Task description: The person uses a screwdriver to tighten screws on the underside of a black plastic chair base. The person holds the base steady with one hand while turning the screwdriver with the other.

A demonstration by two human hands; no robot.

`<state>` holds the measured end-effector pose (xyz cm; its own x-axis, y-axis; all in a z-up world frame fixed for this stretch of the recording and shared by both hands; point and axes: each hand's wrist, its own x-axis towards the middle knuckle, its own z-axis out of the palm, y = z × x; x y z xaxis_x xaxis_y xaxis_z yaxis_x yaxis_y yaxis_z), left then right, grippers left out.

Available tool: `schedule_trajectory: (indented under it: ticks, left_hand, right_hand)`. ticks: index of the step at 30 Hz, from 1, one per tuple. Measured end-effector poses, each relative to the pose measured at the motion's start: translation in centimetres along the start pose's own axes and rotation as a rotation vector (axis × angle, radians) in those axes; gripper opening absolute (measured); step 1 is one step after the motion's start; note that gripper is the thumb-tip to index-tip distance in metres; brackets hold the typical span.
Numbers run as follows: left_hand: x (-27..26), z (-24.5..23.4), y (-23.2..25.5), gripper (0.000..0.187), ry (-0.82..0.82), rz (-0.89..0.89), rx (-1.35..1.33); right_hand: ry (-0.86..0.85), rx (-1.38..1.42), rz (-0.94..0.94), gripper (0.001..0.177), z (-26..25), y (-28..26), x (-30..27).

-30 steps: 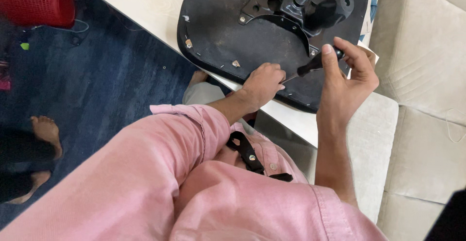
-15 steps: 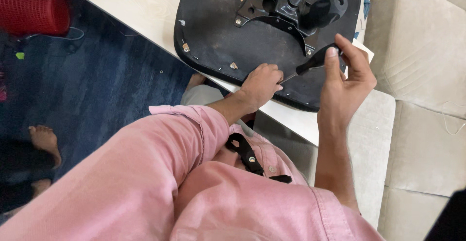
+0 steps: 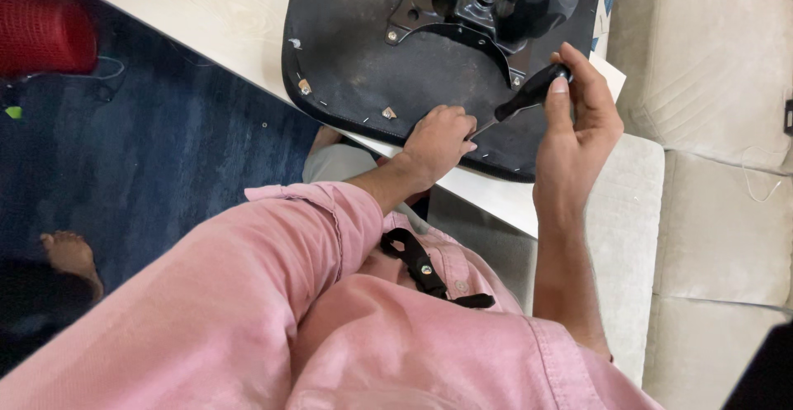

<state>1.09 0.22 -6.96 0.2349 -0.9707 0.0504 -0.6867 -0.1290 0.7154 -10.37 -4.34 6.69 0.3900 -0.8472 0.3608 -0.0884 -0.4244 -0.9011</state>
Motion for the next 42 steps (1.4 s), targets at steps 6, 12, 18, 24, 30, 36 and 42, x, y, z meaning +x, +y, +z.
schedule_trajectory:
  ticks: [6, 12, 18, 24, 30, 36, 42]
  left_hand:
    - [0.6, -0.3, -0.1, 0.025, -0.007, 0.043, 0.016]
    - [1.5, -0.7, 0.1, 0.029, -0.118, -0.012, 0.034]
    - [1.8, -0.9, 0.2, 0.032, -0.103, -0.009, 0.085]
    - [2.0, -1.1, 0.3, 0.031, -0.171, -0.074, 0.065]
    - [1.6, -0.9, -0.1, 0.029, -0.092, -0.049, 0.031]
    - [1.9, -0.7, -0.1, 0.029, -0.133, -0.075, 0.036]
    - [1.8, -0.7, -0.1, 0.029, -0.117, -0.063, 0.033]
  right_hand:
    - [0.002, -0.138, -0.059, 0.016, 0.4, -0.4, 0.0]
    - [0.025, -0.092, -0.048, 0.020, -0.1, 0.6, 0.6]
    - [-0.002, -0.050, -0.041, 0.023, 0.2, 1.1, 0.7]
    - [-0.010, -0.188, -0.034, 0.022, 0.0, 1.4, 0.6]
    - [-0.003, -0.008, 0.031, 0.026, 0.9, 0.9, 0.8]
    - [0.027, -0.258, -0.033, 0.016, 1.1, -0.2, 0.7]
    - [-0.001, -0.033, -0.040, 0.025, 1.3, -0.6, 1.4]
